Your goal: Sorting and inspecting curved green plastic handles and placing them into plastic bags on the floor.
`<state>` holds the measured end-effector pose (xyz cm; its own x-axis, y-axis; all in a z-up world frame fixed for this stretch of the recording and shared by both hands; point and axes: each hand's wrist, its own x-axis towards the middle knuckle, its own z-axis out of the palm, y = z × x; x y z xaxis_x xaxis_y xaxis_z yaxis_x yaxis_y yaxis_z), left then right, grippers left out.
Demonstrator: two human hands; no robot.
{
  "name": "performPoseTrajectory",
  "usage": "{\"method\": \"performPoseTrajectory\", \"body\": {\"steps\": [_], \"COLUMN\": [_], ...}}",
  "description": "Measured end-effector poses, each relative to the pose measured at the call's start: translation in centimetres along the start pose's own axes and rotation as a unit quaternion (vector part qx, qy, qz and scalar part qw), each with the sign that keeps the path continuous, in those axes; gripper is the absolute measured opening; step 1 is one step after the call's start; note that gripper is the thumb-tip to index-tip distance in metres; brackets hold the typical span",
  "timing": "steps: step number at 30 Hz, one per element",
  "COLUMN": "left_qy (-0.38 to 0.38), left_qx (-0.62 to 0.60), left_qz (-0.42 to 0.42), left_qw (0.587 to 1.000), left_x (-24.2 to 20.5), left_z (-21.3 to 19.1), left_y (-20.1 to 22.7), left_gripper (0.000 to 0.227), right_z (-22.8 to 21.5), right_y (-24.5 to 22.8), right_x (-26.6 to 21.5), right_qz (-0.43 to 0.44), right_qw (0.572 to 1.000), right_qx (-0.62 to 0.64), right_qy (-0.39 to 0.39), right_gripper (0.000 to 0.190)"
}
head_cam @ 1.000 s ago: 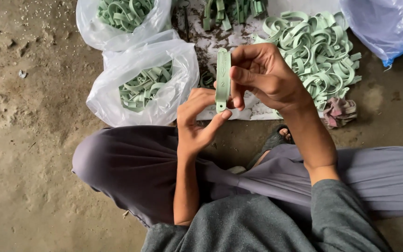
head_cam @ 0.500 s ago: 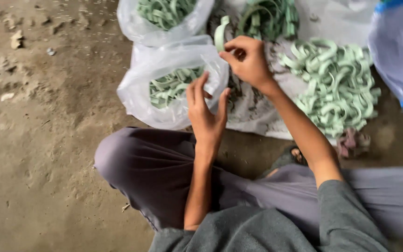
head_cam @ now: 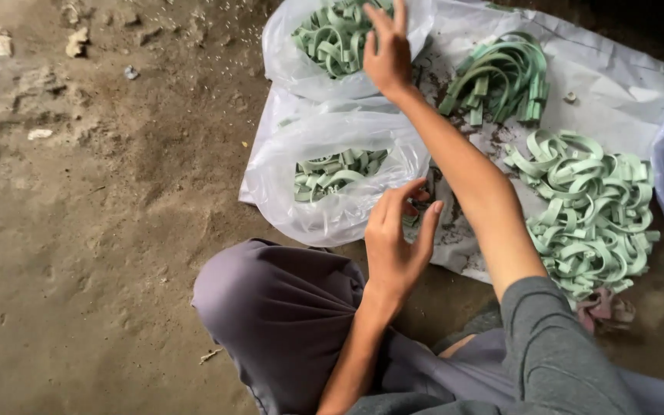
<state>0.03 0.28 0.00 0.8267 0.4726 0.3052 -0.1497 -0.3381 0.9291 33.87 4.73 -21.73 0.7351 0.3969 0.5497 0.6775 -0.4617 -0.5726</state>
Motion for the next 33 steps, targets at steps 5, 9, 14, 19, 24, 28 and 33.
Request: {"method": "performPoseTrajectory", "body": {"steps": [5,9,14,19,24,28,33], "left_qy": [-0.011,-0.01,-0.046,-0.062,-0.067,-0.064,-0.075], "left_qx": [0.0,-0.013,0.03,0.07,0.059,0.071,0.057], "left_qz": [0.009,-0.004,0.004,0.031,0.055,0.053,0.064], "left_qw": [1.0,1.0,0.998,0.995,0.995,0.994,0.994], "left_x": [0.1,-0.3,-0.4,-0.9,-1.1,-1.4,-1.6], "left_z": [-0.1,0.3,1.2,2.3,3.1,3.5,3.5], "left_y": [-0.3,0.0,0.4,0.7,1.1,0.9,1.3], "left_gripper": [0.027,0.022,0.01,0.031,0.036,0.029,0.024], "right_z": [-14.0,-26.4,-37.4,-38.4,-36.1,-36.1,-36.4], "right_y": [-0.7,4.4,15.5,15.7,14.6,16.4,16.7], "right_x": [-6.2,-15.7,-29.4,-33.4,-32.0,-31.1,-28.7], "right_qz": [-0.067,0.012,0.314,0.324,0.363,0.478,0.568], "right_qw": [0.997,0.992,0.905,0.923,0.877,0.833,0.78], "right_qx": [-0.008,-0.122,-0.259,-0.204,-0.314,-0.278,-0.258], "right_qy": [0.029,-0.018,-0.122,-0.031,0.039,0.007,0.044], "right_gripper": [0.028,0.022,0.016,0.006,0.04,0.062,0.048]}}
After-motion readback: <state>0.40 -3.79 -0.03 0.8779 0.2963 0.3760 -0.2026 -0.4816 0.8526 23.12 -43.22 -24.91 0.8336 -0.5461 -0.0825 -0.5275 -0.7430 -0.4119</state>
